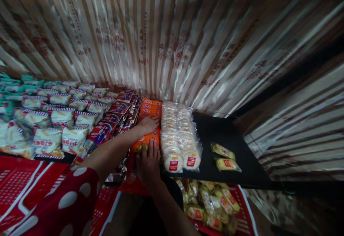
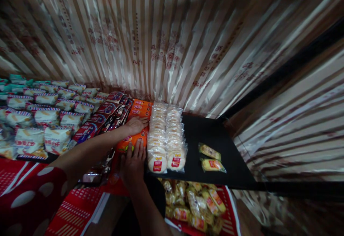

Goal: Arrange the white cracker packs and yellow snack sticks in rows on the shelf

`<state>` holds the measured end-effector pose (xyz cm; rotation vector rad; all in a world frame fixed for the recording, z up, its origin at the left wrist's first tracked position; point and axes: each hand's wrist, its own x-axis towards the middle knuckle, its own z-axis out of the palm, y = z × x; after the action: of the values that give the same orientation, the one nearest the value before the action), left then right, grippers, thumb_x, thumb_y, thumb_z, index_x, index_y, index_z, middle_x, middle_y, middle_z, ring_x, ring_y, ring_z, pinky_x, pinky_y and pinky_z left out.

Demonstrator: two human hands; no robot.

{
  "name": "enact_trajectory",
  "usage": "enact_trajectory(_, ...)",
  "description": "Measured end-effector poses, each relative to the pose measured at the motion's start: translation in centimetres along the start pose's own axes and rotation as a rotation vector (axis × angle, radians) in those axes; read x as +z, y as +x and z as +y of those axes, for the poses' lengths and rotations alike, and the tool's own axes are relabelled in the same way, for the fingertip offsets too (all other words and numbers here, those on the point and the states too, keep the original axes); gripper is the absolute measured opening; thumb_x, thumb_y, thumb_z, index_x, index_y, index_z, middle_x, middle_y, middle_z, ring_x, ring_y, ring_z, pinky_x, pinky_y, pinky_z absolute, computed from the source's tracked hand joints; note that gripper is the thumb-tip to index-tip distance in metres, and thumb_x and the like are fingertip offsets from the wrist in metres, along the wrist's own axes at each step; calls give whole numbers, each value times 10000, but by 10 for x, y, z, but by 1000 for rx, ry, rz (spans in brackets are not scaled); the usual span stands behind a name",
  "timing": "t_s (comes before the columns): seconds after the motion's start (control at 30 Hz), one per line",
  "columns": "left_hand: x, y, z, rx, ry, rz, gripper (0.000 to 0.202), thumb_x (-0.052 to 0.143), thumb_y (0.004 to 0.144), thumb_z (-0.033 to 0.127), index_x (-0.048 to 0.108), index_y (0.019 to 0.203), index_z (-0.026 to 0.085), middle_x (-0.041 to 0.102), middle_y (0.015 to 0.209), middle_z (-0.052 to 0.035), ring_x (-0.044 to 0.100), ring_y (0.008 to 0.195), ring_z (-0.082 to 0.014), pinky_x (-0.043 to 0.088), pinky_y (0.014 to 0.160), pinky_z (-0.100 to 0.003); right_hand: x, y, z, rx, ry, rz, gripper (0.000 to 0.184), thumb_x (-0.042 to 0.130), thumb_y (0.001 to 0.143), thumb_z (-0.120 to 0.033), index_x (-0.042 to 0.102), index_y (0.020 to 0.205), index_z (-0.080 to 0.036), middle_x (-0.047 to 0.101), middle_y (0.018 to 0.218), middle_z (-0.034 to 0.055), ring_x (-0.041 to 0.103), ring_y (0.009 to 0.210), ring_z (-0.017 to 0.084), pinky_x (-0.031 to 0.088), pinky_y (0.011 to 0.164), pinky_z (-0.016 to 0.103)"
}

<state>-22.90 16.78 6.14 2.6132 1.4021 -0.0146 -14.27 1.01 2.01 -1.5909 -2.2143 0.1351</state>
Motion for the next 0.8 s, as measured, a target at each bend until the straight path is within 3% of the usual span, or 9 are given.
enact_trajectory(0.43,11,0,-6,19,42,19,400,337,860,85,528,1207,144,492,1341,-83,388,1276,-177,296,1047,-322,0,2,-3,9,-2,-12,490,434,881,-355,437,1316,-128,297,1442,212,212,1351,334,236,1027,527)
enact_trajectory(0.6,16,-2,-12,13,88,37,400,334,872,114,508,1228,170,455,1376,-60,384,1283,-168,306,1053,-348,-2,3,-5,8,-3,-17,496,439,876,-357,429,1322,-140,295,1451,186,200,1357,321,229,1031,514)
enact_trajectory(0.8,13,-4,-19,62,72,73,430,373,826,106,523,1218,202,461,1376,-37,403,1265,-129,292,1069,-310,-2,2,-7,16,-24,-23,506,441,874,-370,424,1326,-142,293,1453,180,204,1357,314,230,1035,498)
